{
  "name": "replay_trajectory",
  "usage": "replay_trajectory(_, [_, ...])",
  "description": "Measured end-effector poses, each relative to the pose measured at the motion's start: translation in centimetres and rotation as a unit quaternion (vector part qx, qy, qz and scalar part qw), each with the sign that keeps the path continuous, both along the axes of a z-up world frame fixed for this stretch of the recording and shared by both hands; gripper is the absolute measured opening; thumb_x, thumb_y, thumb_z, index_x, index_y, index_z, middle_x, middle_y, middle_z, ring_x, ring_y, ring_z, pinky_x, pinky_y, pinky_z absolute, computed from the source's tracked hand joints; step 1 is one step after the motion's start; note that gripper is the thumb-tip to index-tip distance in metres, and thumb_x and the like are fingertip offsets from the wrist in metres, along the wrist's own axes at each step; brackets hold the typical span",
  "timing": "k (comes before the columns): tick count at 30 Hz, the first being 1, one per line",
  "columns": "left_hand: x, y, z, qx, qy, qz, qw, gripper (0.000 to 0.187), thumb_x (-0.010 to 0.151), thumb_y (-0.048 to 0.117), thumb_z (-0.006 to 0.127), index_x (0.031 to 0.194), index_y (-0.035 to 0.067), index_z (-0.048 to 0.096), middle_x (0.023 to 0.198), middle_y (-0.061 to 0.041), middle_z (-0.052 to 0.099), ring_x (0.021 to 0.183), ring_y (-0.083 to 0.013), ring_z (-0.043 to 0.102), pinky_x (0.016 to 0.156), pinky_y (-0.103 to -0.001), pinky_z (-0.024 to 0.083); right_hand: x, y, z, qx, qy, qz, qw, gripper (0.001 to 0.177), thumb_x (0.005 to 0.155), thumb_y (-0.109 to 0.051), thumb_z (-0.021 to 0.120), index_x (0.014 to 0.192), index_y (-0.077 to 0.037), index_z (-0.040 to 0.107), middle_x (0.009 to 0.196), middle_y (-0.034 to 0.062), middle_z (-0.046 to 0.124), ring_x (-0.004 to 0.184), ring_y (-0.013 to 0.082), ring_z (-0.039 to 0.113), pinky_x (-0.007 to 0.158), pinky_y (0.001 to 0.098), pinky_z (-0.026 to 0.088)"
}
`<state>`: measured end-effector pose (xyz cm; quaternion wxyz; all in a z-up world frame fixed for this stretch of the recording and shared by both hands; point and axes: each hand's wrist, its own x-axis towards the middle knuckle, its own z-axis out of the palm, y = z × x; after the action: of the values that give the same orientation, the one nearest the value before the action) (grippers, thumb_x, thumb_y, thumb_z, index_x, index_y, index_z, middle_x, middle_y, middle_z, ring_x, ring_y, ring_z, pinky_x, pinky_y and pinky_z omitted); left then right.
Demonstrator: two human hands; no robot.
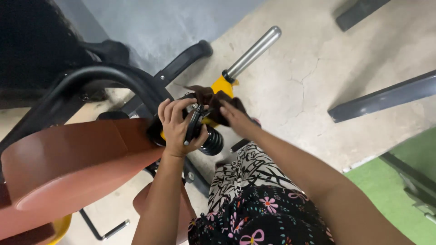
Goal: Wiping down gym machine parts with a spray bottle and a cloth.
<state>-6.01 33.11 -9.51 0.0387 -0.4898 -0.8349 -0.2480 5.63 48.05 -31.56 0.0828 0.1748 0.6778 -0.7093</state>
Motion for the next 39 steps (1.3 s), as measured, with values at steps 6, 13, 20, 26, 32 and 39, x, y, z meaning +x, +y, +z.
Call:
replay_trajectory(6, [-0.3, 0.1, -2.0, 0.007, 0.005, 0.036, 0.999, 0.04, 0.07, 0.035, 0.074, 0.103, 0.013, 0.072, 0.127, -0.004, 0.062, 0.119, -0.027, 0.057, 0.117, -0.05, 0.032, -4.3, 4.3, -5.5, 0.077, -0.056, 0.106, 0.99, 0.059, 0.105, -0.049, 0.042, 0.148, -0.01, 0.051, 0.145, 0.0174, 0.059, 0.134, 0.0316, 0.055, 0.113, 0.0357, 0.04])
replay_trajectory(13, [-0.9, 0.5, -2.5, 0.015, 0.017, 0.045, 0.999, 0.038, 0.071, 0.035, 0.075, 0.103, 0.014, 0.073, 0.124, -0.004, 0.062, 0.114, -0.0245, 0.06, 0.114, -0.047, 0.034, -12.8, 5.4, -14.0, 0.205, 0.011, 0.411, 0.888, 0.043, 0.099, -0.044, 0.053, 0.135, -0.023, 0.064, 0.14, 0.0139, 0.06, 0.134, 0.0346, 0.05, 0.118, 0.0539, 0.026])
replay_trajectory(20, [-1.8, 0.6, -3.0, 0.025, 0.029, 0.032, 0.999, 0.044, 0.074, 0.036, 0.074, 0.114, 0.019, 0.079, 0.116, -0.002, 0.06, 0.11, -0.0198, 0.06, 0.112, -0.043, 0.035, -17.1, 2.3, -17.7, 0.32, 0.015, 0.516, 0.794, 0.041, 0.092, -0.038, 0.066, 0.132, -0.03, 0.068, 0.144, 0.0023, 0.06, 0.148, 0.0309, 0.04, 0.126, 0.0558, 0.019])
replay_trajectory(26, [-1.8, 0.2, -3.1, -0.012, 0.029, 0.036, 0.999, 0.045, 0.074, 0.04, 0.071, 0.115, 0.023, 0.079, 0.114, 0.002, 0.06, 0.109, -0.0166, 0.059, 0.114, -0.04, 0.035, -17.2, 0.4, -16.7, 0.469, 0.019, 0.408, 0.783, 0.057, 0.09, -0.043, 0.068, 0.144, -0.027, 0.058, 0.158, 0.0131, 0.044, 0.152, 0.036, 0.027, 0.126, 0.055, 0.013])
replay_trajectory(32, [-1.9, -0.5, -3.4, -0.011, 0.032, 0.022, 0.999, 0.046, 0.076, 0.042, 0.072, 0.117, 0.022, 0.078, 0.119, 0.001, 0.061, 0.113, -0.0177, 0.06, 0.114, -0.041, 0.038, -17.5, 0.0, -11.2, 0.548, -0.067, 0.364, 0.75, 0.082, 0.085, -0.057, 0.068, 0.156, -0.026, 0.041, 0.167, 0.0193, 0.019, 0.154, 0.042, 0.007, 0.12, 0.0632, 0.001])
replay_trajectory(39, [-1.6, -2.1, -5.1, 0.009, 0.016, 0.005, 1.0, 0.046, 0.076, 0.039, 0.073, 0.117, 0.018, 0.077, 0.124, -0.002, 0.063, 0.116, -0.0189, 0.062, 0.114, -0.045, 0.04, -14.6, 0.6, -11.7, 0.47, -0.168, 0.433, 0.751, 0.058, 0.09, -0.035, 0.063, 0.147, -0.035, 0.056, 0.171, 0.0103, 0.019, 0.156, 0.0431, 0.002, 0.119, 0.0706, 0.004])
